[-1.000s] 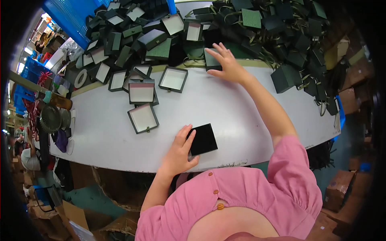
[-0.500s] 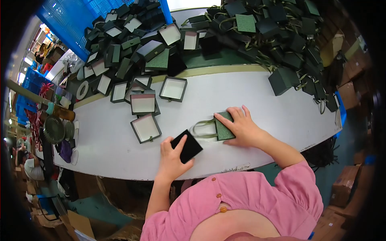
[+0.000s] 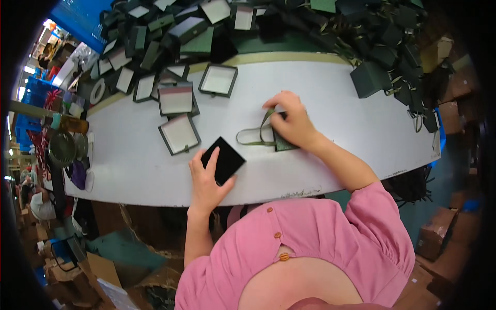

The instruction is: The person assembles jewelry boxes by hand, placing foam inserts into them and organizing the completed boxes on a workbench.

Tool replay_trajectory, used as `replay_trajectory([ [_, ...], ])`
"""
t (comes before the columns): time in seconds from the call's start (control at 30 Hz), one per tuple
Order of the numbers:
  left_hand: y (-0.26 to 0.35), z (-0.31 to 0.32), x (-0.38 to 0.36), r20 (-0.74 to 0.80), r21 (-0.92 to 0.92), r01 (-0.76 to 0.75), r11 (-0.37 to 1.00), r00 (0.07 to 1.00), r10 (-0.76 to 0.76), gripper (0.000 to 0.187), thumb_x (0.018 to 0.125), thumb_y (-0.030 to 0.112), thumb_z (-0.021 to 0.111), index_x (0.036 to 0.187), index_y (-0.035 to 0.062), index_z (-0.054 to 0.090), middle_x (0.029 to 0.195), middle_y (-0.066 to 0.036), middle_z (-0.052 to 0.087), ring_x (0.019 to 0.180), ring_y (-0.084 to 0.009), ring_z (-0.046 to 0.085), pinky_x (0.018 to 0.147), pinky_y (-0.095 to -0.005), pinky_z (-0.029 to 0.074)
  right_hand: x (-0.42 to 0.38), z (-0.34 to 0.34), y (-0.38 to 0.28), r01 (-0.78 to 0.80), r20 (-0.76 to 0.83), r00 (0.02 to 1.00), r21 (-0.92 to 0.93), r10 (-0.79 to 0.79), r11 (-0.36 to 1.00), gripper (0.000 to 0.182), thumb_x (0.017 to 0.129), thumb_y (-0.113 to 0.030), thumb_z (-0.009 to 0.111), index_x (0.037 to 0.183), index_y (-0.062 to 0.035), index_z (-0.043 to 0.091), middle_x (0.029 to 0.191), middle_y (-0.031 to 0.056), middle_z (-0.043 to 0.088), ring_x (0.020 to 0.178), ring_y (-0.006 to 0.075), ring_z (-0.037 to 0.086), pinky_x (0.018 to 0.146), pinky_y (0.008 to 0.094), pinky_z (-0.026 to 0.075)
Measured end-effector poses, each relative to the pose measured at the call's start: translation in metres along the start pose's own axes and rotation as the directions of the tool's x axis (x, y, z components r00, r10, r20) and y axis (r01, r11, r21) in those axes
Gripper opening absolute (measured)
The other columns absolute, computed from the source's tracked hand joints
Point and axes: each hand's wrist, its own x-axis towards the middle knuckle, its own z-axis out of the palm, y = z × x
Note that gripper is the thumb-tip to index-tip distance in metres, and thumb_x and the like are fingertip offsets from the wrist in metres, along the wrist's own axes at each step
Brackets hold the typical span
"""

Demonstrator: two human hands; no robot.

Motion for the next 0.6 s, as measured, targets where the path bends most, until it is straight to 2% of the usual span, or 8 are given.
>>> replay_trajectory([
  [0.03, -0.001, 0.001, -0.002, -0.011, -0.011, 0.008, 1.000, 1.000, -0.008, 0.084, 0.072, 0.021, 0.084, 0.148, 0.0083, 0.051, 0.141, -0.024, 0.040, 0.129, -0.0439, 0.041, 0.110, -0.0503, 0.037, -0.001, -0.003, -0.001, -0.008, -0.125, 0.992, 0.197, 0.033, 0.980, 0.026, 0.085, -0.004, 0.062, 0.109, -0.0069, 0.070, 0.093, 0.0123, 0.065, 0.097, 0.0282, 0.060, 0.093, 0.0420, 0.047],
  [0.13, 0.000, 0.005, -0.001, -0.082, -0.087, 0.009, 0.996, 0.996, -0.016, 0.089, 0.070, 0.016, 0.085, 0.150, 0.0095, 0.046, 0.143, -0.021, 0.041, 0.131, -0.0415, 0.041, 0.111, -0.0489, 0.037, -0.022, -0.028, 0.013, 0.118, -0.141, 0.983, -0.005, -0.117, 0.993, 0.031, 0.085, 0.001, 0.060, 0.112, -0.0070, 0.071, 0.096, 0.0113, 0.065, 0.098, 0.0287, 0.059, 0.090, 0.0376, 0.047],
  [0.17, 0.001, 0.007, 0.000, -0.108, -0.118, 0.006, 0.993, 0.994, -0.019, 0.091, 0.070, 0.015, 0.086, 0.151, 0.0097, 0.044, 0.144, -0.020, 0.041, 0.132, -0.0408, 0.041, 0.112, -0.0485, 0.037, -0.033, -0.032, 0.011, 0.101, -0.112, 0.988, -0.075, -0.109, 0.992, 0.033, 0.087, 0.001, 0.058, 0.116, -0.0068, 0.071, 0.111, 0.0135, 0.066, 0.107, 0.0319, 0.059, 0.096, 0.0414, 0.047],
  [0.27, 0.009, 0.014, 0.012, -0.215, -0.214, -0.061, 0.975, 0.976, 0.014, 0.096, 0.068, 0.011, 0.086, 0.153, 0.0095, 0.040, 0.146, -0.018, 0.042, 0.133, -0.0381, 0.041, 0.112, -0.0477, 0.038, -0.058, -0.029, 0.010, 0.096, -0.061, 0.988, -0.492, -0.144, 0.865, 0.032, 0.090, 0.000, 0.056, 0.118, -0.0065, 0.070, 0.127, 0.0165, 0.062, 0.116, 0.0354, 0.057, 0.102, 0.0428, 0.046],
  [0.3, 0.014, 0.016, 0.018, -0.223, -0.221, -0.038, 0.975, 0.975, -0.013, 0.096, 0.068, 0.010, 0.086, 0.152, 0.0091, 0.040, 0.147, -0.017, 0.042, 0.133, -0.0359, 0.041, 0.111, -0.0471, 0.037, -0.065, -0.025, 0.023, 0.033, -0.116, 0.990, -0.338, -0.076, 0.941, 0.032, 0.093, -0.002, 0.054, 0.121, -0.0043, 0.067, 0.134, 0.0186, 0.059, 0.120, 0.0372, 0.055, 0.105, 0.0435, 0.045],
  [0.4, 0.027, 0.023, 0.039, -0.261, -0.125, -0.096, 0.988, 0.963, 0.060, 0.096, 0.068, 0.011, 0.086, 0.153, 0.0098, 0.040, 0.147, -0.016, 0.043, 0.133, -0.0346, 0.041, 0.111, -0.0466, 0.036, -0.068, -0.024, 0.022, 0.050, -0.123, 0.990, -0.115, -0.064, 0.992, 0.029, 0.096, -0.003, 0.053, 0.123, -0.0018, 0.065, 0.129, 0.0187, 0.061, 0.116, 0.0365, 0.057, 0.103, 0.0412, 0.047],
  [0.5, 0.038, 0.034, 0.052, -0.244, -0.082, -0.163, 0.983, 0.960, 0.139, 0.094, 0.066, 0.013, 0.086, 0.150, 0.0091, 0.044, 0.145, -0.016, 0.045, 0.130, -0.0361, 0.041, 0.111, -0.0475, 0.034, -0.074, -0.017, 0.016, 0.064, -0.076, 0.995, 0.081, -0.058, 0.995, 0.026, 0.101, -0.005, 0.050, 0.121, 0.0008, 0.064, 0.124, 0.0178, 0.063, 0.112, 0.0320, 0.060, 0.099, 0.0380, 0.049],
  [0.6, 0.042, 0.032, 0.053, -0.213, -0.045, -0.202, 0.978, 0.959, 0.188, 0.094, 0.062, 0.014, 0.087, 0.147, 0.0075, 0.047, 0.143, -0.016, 0.049, 0.125, -0.0358, 0.045, 0.109, -0.0469, 0.036, -0.075, -0.007, 0.014, -0.077, -0.121, 0.986, 0.271, 0.113, 0.960, 0.024, 0.106, -0.008, 0.046, 0.119, 0.0008, 0.064, 0.113, 0.0139, 0.066, 0.104, 0.0238, 0.063, 0.094, 0.0339, 0.050],
])
